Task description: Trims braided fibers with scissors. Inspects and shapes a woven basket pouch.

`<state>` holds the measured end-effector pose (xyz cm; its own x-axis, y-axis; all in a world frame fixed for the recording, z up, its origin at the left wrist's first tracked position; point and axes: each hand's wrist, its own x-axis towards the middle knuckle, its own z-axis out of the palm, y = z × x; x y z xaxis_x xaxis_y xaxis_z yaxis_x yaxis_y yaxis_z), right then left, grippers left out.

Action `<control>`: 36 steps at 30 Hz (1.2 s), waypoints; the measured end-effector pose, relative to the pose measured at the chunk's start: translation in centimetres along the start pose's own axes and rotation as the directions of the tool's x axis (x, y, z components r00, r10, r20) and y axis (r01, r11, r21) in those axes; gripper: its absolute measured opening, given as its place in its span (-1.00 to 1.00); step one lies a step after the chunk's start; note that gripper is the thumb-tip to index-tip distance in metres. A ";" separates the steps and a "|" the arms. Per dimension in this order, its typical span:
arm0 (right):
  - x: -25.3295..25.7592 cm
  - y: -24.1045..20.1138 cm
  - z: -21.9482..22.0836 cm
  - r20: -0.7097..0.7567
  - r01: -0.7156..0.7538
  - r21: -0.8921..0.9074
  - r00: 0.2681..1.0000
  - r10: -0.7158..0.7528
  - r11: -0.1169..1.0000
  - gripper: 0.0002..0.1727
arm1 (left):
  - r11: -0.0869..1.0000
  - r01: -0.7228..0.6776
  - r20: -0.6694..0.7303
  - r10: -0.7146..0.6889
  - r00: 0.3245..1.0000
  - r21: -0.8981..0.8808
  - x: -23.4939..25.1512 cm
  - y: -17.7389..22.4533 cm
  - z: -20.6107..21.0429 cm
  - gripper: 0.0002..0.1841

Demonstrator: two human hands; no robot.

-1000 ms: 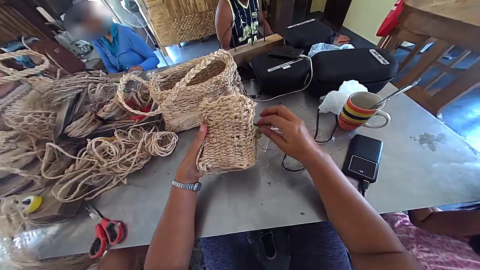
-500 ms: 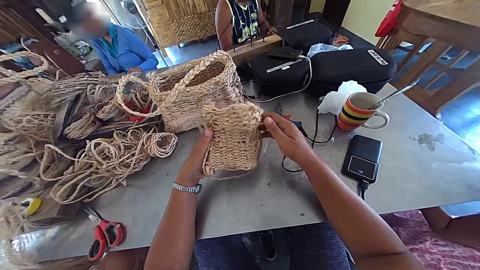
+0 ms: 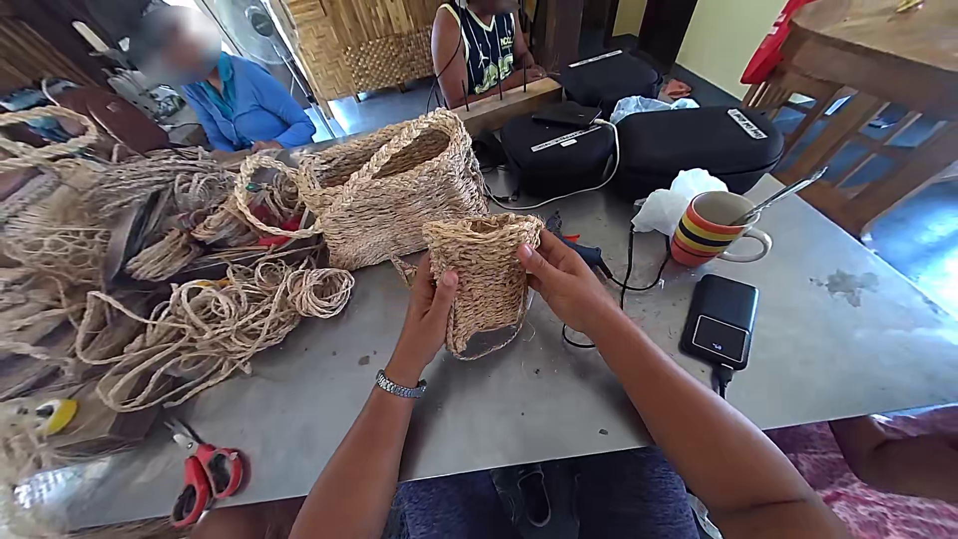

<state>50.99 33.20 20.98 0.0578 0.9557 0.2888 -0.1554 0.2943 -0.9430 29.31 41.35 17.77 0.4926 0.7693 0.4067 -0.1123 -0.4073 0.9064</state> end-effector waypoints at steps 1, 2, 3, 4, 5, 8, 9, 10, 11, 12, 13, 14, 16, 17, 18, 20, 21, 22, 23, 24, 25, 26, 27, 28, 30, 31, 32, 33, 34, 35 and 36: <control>0.0 0.1 0.0 -0.008 0.012 -0.013 1.000 -0.012 1.000 -0.46 | 1.000 -0.003 -0.006 0.003 1.000 0.011 -0.1 0.1 0.2 -0.29; 0.0 0.2 0.0 -0.012 0.026 -0.027 1.000 -0.026 0.999 -0.45 | 1.000 -0.009 -0.011 0.009 1.000 0.022 -0.1 0.1 0.3 -0.30; 0.1 0.3 -0.1 -0.014 0.037 -0.040 0.999 -0.038 0.998 -0.45 | 0.999 -0.015 -0.011 0.015 1.000 0.039 -0.2 0.2 0.4 -0.30; 0.0 0.3 -0.1 -0.015 0.045 -0.052 0.999 -0.045 0.998 -0.44 | 0.998 -0.018 -0.013 0.018 1.000 0.054 -0.2 0.3 0.5 -0.31; 0.0 0.4 -0.1 -0.018 0.050 -0.059 0.999 -0.051 0.997 -0.44 | 0.998 -0.020 -0.015 0.021 1.000 0.059 -0.2 0.3 0.5 -0.31; -0.1 0.4 0.0 -0.041 0.051 -0.071 0.998 -0.054 0.996 -0.44 | 1.000 0.022 0.006 -0.022 1.000 -0.005 -0.3 0.4 0.5 -0.30; -0.1 0.3 0.0 -0.062 0.042 -0.076 0.997 -0.046 0.996 -0.44 | 0.995 0.068 0.026 -0.066 0.997 -0.079 -0.2 0.5 0.4 -0.29; -0.1 0.3 0.0 -0.087 0.030 -0.080 0.996 -0.037 0.996 -0.42 | 0.980 0.118 0.054 -0.111 0.992 -0.161 -0.2 0.7 0.4 -0.29; -0.1 0.3 0.0 -0.107 0.017 -0.084 0.994 -0.026 0.996 -0.41 | 0.959 0.161 0.086 -0.144 0.986 -0.233 -0.2 0.9 0.3 -0.28; -0.1 0.3 -0.1 -0.115 0.014 -0.081 0.993 -0.023 0.997 -0.41 | 0.938 0.190 0.108 -0.165 0.980 -0.290 -0.2 1.0 0.3 -0.28; -0.1 0.3 -0.1 -0.112 0.019 -0.075 0.993 -0.027 0.997 -0.42 | 0.922 0.203 0.120 -0.173 0.978 -0.329 -0.2 1.0 0.3 -0.27; -0.1 0.3 -0.1 -0.101 0.027 -0.069 0.994 -0.034 0.997 -0.42 | 0.915 0.203 0.124 -0.169 0.978 -0.350 -0.1 1.0 0.2 -0.25; -0.1 0.2 0.0 -0.079 0.045 -0.090 0.996 -0.052 0.995 -0.41 | 0.924 0.149 0.102 -0.121 0.987 -0.353 -0.1 0.7 0.3 -0.24; -0.2 0.2 0.1 -0.083 0.055 -0.143 0.994 -0.067 0.988 -0.39 | 0.939 0.095 0.070 -0.075 0.995 -0.330 -0.2 0.6 0.4 -0.22; -0.2 0.3 0.3 -0.101 0.064 -0.226 0.991 -0.089 0.972 -0.35 | 0.957 0.029 0.023 -0.023 0.999 -0.287 -0.2 0.5 0.6 -0.16; -0.1 0.8 0.4 -0.165 0.091 -0.423 0.971 -0.175 0.902 -0.27 | 0.986 -0.120 -0.081 0.111 0.991 -0.119 -0.1 0.5 0.9 -0.07; 0.0 1.3 0.5 -0.177 0.129 -0.492 0.953 -0.244 0.861 -0.31 | 0.983 -0.184 -0.134 0.181 0.974 -0.011 0.0 0.5 1.0 -0.05; -0.1 1.5 0.6 -0.148 0.182 -0.537 0.941 -0.305 0.824 -0.39 | 0.969 -0.232 -0.176 0.245 0.953 0.088 0.1 0.4 1.1 -0.04; -0.1 1.7 0.8 -0.081 0.249 -0.556 0.933 -0.350 0.793 -0.49 | 0.950 -0.261 -0.205 0.294 0.934 0.171 0.2 0.1 1.1 -0.04; -0.1 1.8 1.0 0.001 0.309 -0.543 0.930 -0.367 0.781 -0.56 | 0.935 -0.267 -0.227 0.319 0.920 0.234 0.2 -0.1 1.2 -0.05; -0.1 1.9 1.4 0.077 0.355 -0.512 0.926 -0.369 0.782 -0.61 | 0.923 -0.263 -0.239 0.332 0.912 0.280 0.2 -0.3 1.2 -0.05; -0.2 2.1 1.8 0.130 0.376 -0.478 0.924 -0.360 0.794 -0.63 | 0.913 -0.253 -0.245 0.337 0.909 0.319 0.1 -0.6 1.3 -0.06; -0.4 2.3 2.4 0.154 0.382 -0.447 0.924 -0.351 0.809 -0.64 | 0.905 -0.244 -0.242 0.338 0.910 0.347 0.0 -0.8 1.5 -0.06; -0.6 2.5 2.9 0.148 0.373 -0.426 0.927 -0.344 0.824 -0.64 | 0.902 -0.232 -0.231 0.328 0.916 0.364 -0.1 -0.9 1.7 -0.06; -0.8 2.6 3.3 0.085 0.325 -0.407 0.944 -0.319 0.854 -0.68 | 0.904 -0.216 -0.207 0.306 0.929 0.370 -0.3 -1.0 2.2 -0.07; -0.9 2.6 3.3 0.053 0.303 -0.402 0.950 -0.308 0.864 -0.70 | 0.902 -0.216 -0.194 0.304 0.933 0.373 -0.3 -1.0 2.3 -0.06; -0.9 2.5 3.2 0.032 0.290 -0.395 0.953 -0.302 0.872 -0.73 | 0.898 -0.225 -0.177 0.309 0.935 0.378 -0.3 -0.9 2.4 -0.05; -0.8 2.3 3.1 0.013 0.279 -0.385 0.955 -0.297 0.880 -0.75 | 0.894 -0.236 -0.157 0.314 0.936 0.381 -0.3 -0.9 2.5 -0.02; -0.8 2.2 2.9 -0.006 0.261 -0.364 0.959 -0.282 0.894 -0.76 | 0.892 -0.246 -0.131 0.315 0.940 0.379 -0.3 -0.7 2.4 0.02; -0.7 2.1 2.7 -0.028 0.236 -0.330 0.965 -0.259 0.914 -0.77 | 0.891 -0.251 -0.104 0.311 0.945 0.378 -0.3 -0.6 2.4 0.06; -0.7 2.0 2.5 -0.047 0.210 -0.287 0.971 -0.233 0.934 -0.77 | 0.891 -0.260 -0.079 0.310 0.948 0.373 -0.3 -0.5 2.3 0.07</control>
<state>48.14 33.16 19.34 0.1386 0.8593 0.4924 0.1504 0.4732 -0.8680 31.20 40.14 16.95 0.3636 0.6418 0.6751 0.0941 -0.7464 0.6589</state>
